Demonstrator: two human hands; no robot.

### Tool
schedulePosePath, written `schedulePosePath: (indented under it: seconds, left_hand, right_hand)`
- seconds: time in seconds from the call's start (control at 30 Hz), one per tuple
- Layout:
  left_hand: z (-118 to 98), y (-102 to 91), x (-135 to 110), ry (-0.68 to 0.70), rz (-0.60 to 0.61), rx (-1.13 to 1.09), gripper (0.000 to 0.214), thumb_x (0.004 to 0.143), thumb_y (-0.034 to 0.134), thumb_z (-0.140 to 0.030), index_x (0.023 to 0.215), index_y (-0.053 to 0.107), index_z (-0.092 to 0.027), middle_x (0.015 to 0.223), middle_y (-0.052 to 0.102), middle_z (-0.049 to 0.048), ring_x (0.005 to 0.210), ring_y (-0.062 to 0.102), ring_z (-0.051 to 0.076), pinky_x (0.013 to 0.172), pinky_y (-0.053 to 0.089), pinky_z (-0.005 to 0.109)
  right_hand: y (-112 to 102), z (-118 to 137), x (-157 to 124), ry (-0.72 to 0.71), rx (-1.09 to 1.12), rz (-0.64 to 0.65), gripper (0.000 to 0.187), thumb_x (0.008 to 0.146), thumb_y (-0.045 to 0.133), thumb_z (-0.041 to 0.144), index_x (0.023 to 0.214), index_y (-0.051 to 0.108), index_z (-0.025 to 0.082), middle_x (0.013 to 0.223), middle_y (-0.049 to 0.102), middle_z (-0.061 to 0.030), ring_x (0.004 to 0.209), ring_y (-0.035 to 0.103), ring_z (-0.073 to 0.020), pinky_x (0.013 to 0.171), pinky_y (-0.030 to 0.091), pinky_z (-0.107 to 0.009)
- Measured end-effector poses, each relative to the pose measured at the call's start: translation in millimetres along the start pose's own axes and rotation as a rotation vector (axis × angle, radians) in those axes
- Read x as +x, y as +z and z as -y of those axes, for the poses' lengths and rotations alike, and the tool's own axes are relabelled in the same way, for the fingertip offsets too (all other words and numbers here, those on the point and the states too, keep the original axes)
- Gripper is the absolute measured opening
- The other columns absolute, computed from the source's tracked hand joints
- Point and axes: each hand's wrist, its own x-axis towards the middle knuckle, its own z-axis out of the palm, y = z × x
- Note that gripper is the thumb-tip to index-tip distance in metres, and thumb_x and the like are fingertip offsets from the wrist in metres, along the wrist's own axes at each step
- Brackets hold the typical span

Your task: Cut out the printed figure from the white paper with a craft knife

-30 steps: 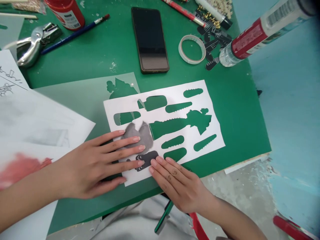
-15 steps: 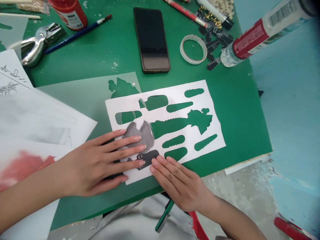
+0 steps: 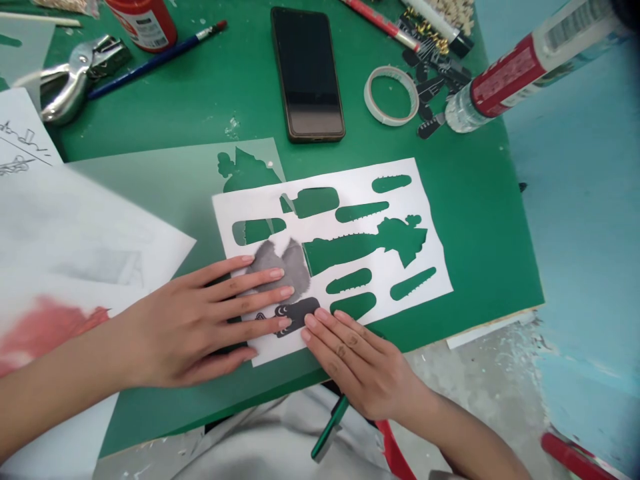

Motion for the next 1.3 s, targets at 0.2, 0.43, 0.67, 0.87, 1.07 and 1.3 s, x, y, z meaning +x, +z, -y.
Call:
schedulePosePath:
  seconds: [0.2, 0.43, 0.67, 0.87, 1.07, 1.3]
  left_hand:
    - [1, 2.7, 0, 0.01, 0.002, 0.039, 0.052, 0.107, 0.055, -0.042, 0.158, 0.056, -0.033, 0.175, 0.042, -0.005, 0.168, 0.032, 0.022, 0.144, 0.007, 0.044]
    - [1, 2.1, 0, 0.06, 0.018, 0.103, 0.059, 0.105, 0.059, -0.036, 0.163, 0.049, -0.03, 0.178, 0.037, 0.0013, 0.169, 0.029, 0.026, 0.143, 0.009, 0.049]
    - [-3, 3.2, -3, 0.076, -0.027, 0.16, 0.063, 0.107, 0.059, -0.029, 0.168, 0.042, -0.031, 0.176, 0.039, 0.0054, 0.167, 0.032, 0.025, 0.143, 0.015, 0.047]
    - [-3, -5.0, 0, 0.115, -0.039, 0.186, 0.054, 0.106, 0.057, -0.031, 0.16, 0.054, -0.027, 0.169, 0.051, 0.0076, 0.161, 0.045, 0.026, 0.138, 0.031, 0.048]
    - [0, -14.0, 24, 0.14, -0.097, 0.194, 0.052, 0.104, 0.052, -0.023, 0.156, 0.056, -0.02, 0.16, 0.061, 0.0105, 0.152, 0.057, 0.027, 0.13, 0.045, 0.049]
    - [6, -0.9, 33, 0.235, -0.137, 0.144, 0.065, 0.097, 0.055, -0.021, 0.162, 0.05, -0.018, 0.153, 0.067, 0.0087, 0.153, 0.056, 0.027, 0.134, 0.04, 0.049]
  right_hand:
    - [0, 0, 1, -0.003, 0.004, 0.002, 0.043, 0.109, 0.049, 0.012, 0.148, 0.064, 0.001, 0.154, 0.064, -0.0171, 0.155, 0.053, -0.0285, 0.133, 0.045, -0.043]
    - [6, 0, 0, 0.013, 0.007, -0.052, 0.046, 0.107, 0.04, 0.004, 0.145, 0.065, 0.002, 0.153, 0.067, -0.0154, 0.152, 0.057, -0.0248, 0.131, 0.048, -0.041]
    - [16, -3, -4, -0.023, -0.014, -0.103, 0.052, 0.099, 0.046, -0.002, 0.148, 0.063, 0.0, 0.157, 0.063, -0.0179, 0.157, 0.051, -0.0255, 0.132, 0.047, -0.043]
    - [20, -4, -5, -0.039, -0.058, -0.105, 0.056, 0.096, 0.044, -0.003, 0.149, 0.063, 0.004, 0.158, 0.062, -0.0174, 0.154, 0.055, -0.0243, 0.128, 0.051, -0.043]
    - [19, -3, -2, -0.046, -0.101, -0.129, 0.052, 0.096, 0.045, -0.003, 0.141, 0.07, 0.005, 0.153, 0.067, -0.014, 0.147, 0.063, -0.0229, 0.126, 0.053, -0.04]
    - [18, -2, -2, -0.045, -0.12, -0.129, 0.05, 0.097, 0.046, -0.001, 0.141, 0.069, 0.006, 0.153, 0.067, -0.0129, 0.146, 0.064, -0.0226, 0.127, 0.053, -0.04]
